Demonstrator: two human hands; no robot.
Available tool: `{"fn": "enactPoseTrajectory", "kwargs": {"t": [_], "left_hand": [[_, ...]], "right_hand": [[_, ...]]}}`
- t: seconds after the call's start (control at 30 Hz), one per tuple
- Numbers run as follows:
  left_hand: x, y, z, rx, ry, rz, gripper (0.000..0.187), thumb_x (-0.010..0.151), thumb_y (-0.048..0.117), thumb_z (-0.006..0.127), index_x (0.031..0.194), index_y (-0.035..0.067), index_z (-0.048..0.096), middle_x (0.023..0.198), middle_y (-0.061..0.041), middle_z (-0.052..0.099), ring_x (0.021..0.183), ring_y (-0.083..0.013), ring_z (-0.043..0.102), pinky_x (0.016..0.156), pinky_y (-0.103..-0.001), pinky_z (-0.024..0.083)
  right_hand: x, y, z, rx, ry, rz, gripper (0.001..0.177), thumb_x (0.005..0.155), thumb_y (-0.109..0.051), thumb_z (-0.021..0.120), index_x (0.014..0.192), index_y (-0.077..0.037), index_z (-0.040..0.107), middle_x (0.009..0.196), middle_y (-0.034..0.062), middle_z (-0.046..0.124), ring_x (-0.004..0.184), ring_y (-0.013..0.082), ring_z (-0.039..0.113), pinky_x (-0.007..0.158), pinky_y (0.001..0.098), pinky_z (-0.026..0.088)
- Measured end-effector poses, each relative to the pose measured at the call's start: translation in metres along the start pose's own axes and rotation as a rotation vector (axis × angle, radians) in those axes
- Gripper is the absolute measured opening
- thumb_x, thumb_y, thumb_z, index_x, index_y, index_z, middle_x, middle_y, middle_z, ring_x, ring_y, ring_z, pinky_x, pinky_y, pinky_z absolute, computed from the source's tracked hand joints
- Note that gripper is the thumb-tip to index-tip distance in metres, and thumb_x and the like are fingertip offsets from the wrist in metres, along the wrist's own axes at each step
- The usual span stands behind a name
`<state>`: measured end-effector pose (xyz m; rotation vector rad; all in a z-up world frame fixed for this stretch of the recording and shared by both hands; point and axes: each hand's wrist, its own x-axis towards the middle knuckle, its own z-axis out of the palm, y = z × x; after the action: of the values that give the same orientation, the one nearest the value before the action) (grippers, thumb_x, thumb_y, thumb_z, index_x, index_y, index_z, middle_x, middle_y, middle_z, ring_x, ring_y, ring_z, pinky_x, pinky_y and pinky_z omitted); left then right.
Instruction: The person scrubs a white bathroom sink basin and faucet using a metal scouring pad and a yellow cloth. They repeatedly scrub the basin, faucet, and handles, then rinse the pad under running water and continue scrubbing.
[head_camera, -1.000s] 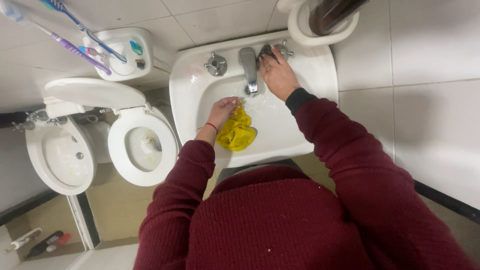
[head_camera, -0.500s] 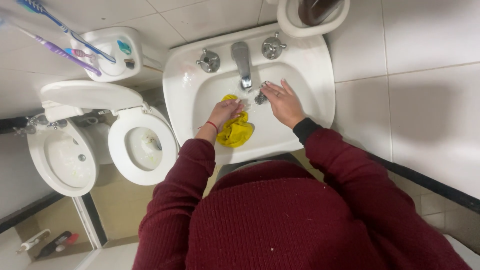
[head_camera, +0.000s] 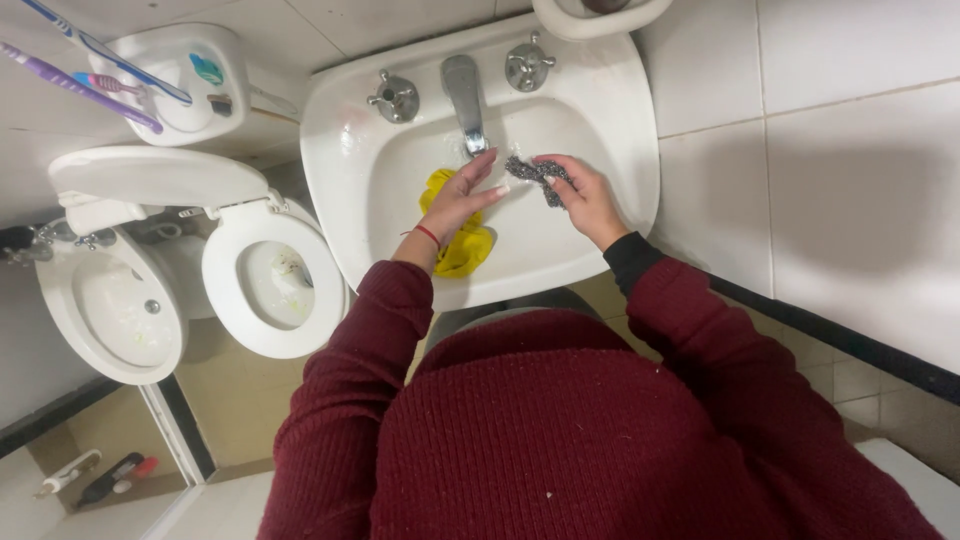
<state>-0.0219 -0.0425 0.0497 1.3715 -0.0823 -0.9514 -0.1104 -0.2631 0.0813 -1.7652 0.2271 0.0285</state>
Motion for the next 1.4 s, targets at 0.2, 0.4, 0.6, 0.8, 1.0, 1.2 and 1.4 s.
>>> {"fn": "enactPoseTrajectory", "kwargs": {"t": [0.2,0.4,0.6,0.8,1.0,1.2,1.4], "left_hand": [[0.008,0.0,0.008,0.163,-0.033,0.084,0.066,0.084,0.023,0.085,0.142,0.018,0.054,0.148,-0.013,0.047,0.143,-0.0342,0.033,0.118,-0.05,0.029],[0.023,-0.014,0.009,0.35,0.071,0.125,0.048,0.079,0.037,0.087,0.118,0.013,0.069,0.106,-0.01,0.065,0.111,-0.0247,0.057,0.103,-0.041,0.041],[0.024,-0.005,0.012,0.319,0.175,0.182,0.025,0.08,0.028,0.083,0.098,0.011,0.075,0.083,-0.001,0.057,0.092,-0.0161,0.057,0.092,-0.036,0.047],[0.017,0.009,0.017,0.101,0.216,0.117,0.015,0.084,0.023,0.08,0.097,0.016,0.078,0.08,0.001,0.07,0.082,-0.007,0.061,0.086,-0.027,0.05],[0.019,0.008,0.016,-0.058,0.281,0.114,0.014,0.083,0.02,0.082,0.095,0.015,0.077,0.078,0.004,0.068,0.079,-0.0047,0.06,0.082,-0.024,0.051],[0.017,0.02,0.011,-0.11,0.245,0.149,0.011,0.088,0.016,0.076,0.096,0.01,0.073,0.082,-0.003,0.073,0.083,-0.0081,0.068,0.089,-0.025,0.05],[0.024,0.013,0.003,-0.166,0.269,0.128,0.008,0.095,0.018,0.066,0.098,0.01,0.066,0.073,0.0,0.069,0.077,-0.0083,0.069,0.086,-0.023,0.054]], "right_hand": [[-0.003,0.021,0.002,0.359,-0.07,0.24,0.03,0.102,-0.006,0.054,0.131,-0.009,0.06,0.111,0.0101,0.071,0.099,0.0131,0.068,0.088,0.0304,0.056],[-0.001,0.012,0.002,0.271,-0.16,0.192,0.033,0.099,-0.003,0.056,0.132,-0.007,0.059,0.103,0.0068,0.071,0.093,0.0086,0.065,0.084,0.0286,0.056],[0.003,0.011,-0.001,0.215,-0.205,0.176,0.034,0.099,-0.003,0.056,0.133,-0.008,0.059,0.102,0.0109,0.072,0.092,0.0092,0.065,0.082,0.0299,0.057],[0.006,0.009,-0.005,0.187,-0.219,0.181,0.034,0.099,-0.003,0.058,0.132,-0.009,0.06,0.101,0.0107,0.073,0.089,0.0098,0.066,0.079,0.0287,0.057],[0.01,0.004,-0.004,0.196,-0.233,0.2,0.032,0.099,-0.004,0.057,0.131,-0.009,0.06,0.098,0.0105,0.073,0.087,0.0112,0.067,0.078,0.0289,0.058],[0.012,0.009,-0.005,0.187,-0.243,0.199,0.032,0.099,-0.004,0.058,0.131,-0.007,0.061,0.102,0.0146,0.072,0.087,0.0147,0.068,0.075,0.0317,0.059],[0.015,0.001,-0.006,0.217,-0.225,0.214,0.031,0.098,-0.005,0.06,0.129,-0.007,0.062,0.102,0.012,0.072,0.089,0.0128,0.066,0.077,0.0304,0.059]]}}
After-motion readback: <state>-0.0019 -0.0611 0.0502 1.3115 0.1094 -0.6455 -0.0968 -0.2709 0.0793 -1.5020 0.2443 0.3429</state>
